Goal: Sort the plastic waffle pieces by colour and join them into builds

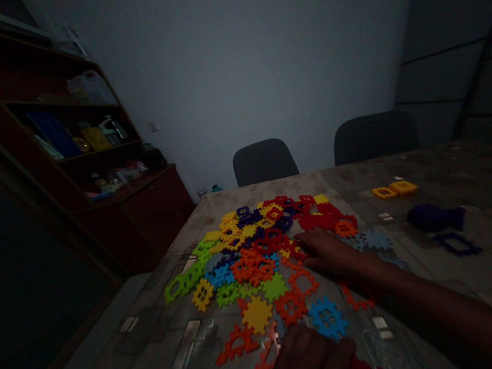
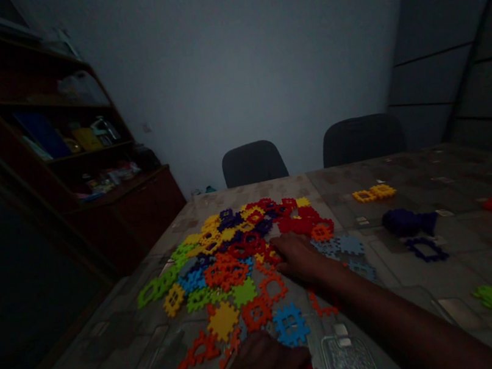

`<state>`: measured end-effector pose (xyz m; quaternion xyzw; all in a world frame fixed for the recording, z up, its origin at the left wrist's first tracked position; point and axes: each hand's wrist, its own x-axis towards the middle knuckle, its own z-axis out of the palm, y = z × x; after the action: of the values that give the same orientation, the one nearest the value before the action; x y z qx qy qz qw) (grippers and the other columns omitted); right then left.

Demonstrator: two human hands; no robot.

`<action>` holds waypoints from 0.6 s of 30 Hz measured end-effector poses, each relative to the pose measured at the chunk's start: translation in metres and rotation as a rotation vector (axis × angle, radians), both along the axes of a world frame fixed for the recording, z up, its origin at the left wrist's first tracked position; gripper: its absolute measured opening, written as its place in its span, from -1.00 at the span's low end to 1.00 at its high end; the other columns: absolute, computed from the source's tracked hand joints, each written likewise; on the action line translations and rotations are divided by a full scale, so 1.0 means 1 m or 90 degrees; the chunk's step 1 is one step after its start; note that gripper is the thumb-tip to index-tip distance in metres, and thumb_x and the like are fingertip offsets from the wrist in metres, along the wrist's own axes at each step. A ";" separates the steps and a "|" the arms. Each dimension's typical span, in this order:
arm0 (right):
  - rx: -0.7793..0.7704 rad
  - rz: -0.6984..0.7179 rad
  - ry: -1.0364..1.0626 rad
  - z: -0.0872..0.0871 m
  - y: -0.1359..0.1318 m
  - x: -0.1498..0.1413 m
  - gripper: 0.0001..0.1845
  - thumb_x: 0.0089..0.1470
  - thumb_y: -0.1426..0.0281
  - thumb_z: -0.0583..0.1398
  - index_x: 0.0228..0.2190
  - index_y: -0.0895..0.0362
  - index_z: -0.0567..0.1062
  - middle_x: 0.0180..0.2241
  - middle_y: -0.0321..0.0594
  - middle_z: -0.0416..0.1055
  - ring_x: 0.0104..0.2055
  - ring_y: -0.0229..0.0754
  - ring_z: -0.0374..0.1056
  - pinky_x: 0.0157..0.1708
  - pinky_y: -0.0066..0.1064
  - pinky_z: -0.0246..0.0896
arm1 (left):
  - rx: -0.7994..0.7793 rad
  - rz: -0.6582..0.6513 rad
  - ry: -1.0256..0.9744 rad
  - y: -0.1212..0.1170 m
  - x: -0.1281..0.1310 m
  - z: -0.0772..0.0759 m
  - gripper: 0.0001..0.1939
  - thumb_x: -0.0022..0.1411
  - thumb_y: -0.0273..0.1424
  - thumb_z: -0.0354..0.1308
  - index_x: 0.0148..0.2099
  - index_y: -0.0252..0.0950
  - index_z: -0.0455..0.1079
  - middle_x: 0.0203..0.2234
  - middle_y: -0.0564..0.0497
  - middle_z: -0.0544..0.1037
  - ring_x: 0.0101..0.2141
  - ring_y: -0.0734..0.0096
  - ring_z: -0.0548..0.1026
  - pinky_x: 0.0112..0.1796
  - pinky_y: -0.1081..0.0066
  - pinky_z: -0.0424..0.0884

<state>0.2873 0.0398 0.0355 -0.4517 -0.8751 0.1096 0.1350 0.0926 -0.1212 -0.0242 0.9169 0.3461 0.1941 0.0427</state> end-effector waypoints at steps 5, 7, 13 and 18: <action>-0.004 -0.016 0.033 0.001 -0.003 0.003 -0.44 0.24 0.29 0.33 0.21 0.15 0.41 0.14 -0.01 0.45 0.15 0.11 0.39 0.14 0.08 0.29 | 0.019 0.038 0.125 0.002 -0.011 0.031 -0.41 0.33 -0.20 0.39 0.28 -0.20 0.27 -0.22 -0.10 0.62 -0.26 0.10 0.54 -0.15 0.15 0.44; -0.008 -0.016 0.056 0.006 -0.012 0.012 -0.34 0.19 0.38 0.33 0.27 0.20 0.36 0.15 0.09 0.45 0.18 0.16 0.36 0.17 0.06 0.25 | 0.002 0.055 0.161 0.001 -0.013 0.038 -0.38 0.26 -0.13 0.44 0.24 -0.20 0.31 -0.23 -0.09 0.61 -0.27 0.09 0.54 -0.16 0.16 0.44; -0.054 0.040 0.104 0.013 -0.080 0.067 -0.24 0.12 0.40 0.32 0.33 0.02 0.34 0.23 0.03 0.43 0.21 0.14 0.39 0.18 0.02 0.31 | -0.081 0.075 0.255 -0.006 -0.013 0.052 -0.55 0.25 -0.16 0.45 0.09 -0.18 0.45 -0.32 -0.08 0.62 -0.33 0.08 0.57 -0.32 0.25 0.46; -0.135 0.077 0.132 -0.009 -0.139 0.119 -0.24 0.14 0.40 0.32 0.33 -0.20 0.34 0.26 -0.10 0.43 0.24 0.14 0.38 0.16 0.02 0.36 | -0.198 -0.011 0.132 -0.006 -0.022 0.072 -0.39 0.25 -0.14 0.46 0.25 -0.12 0.36 0.05 -0.09 0.59 -0.05 0.01 0.58 -0.12 0.21 0.49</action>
<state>0.4063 -0.0992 0.0268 -0.3959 -0.8658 0.2552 0.1691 0.0709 -0.1273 0.0476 0.9173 0.3665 0.0421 0.1501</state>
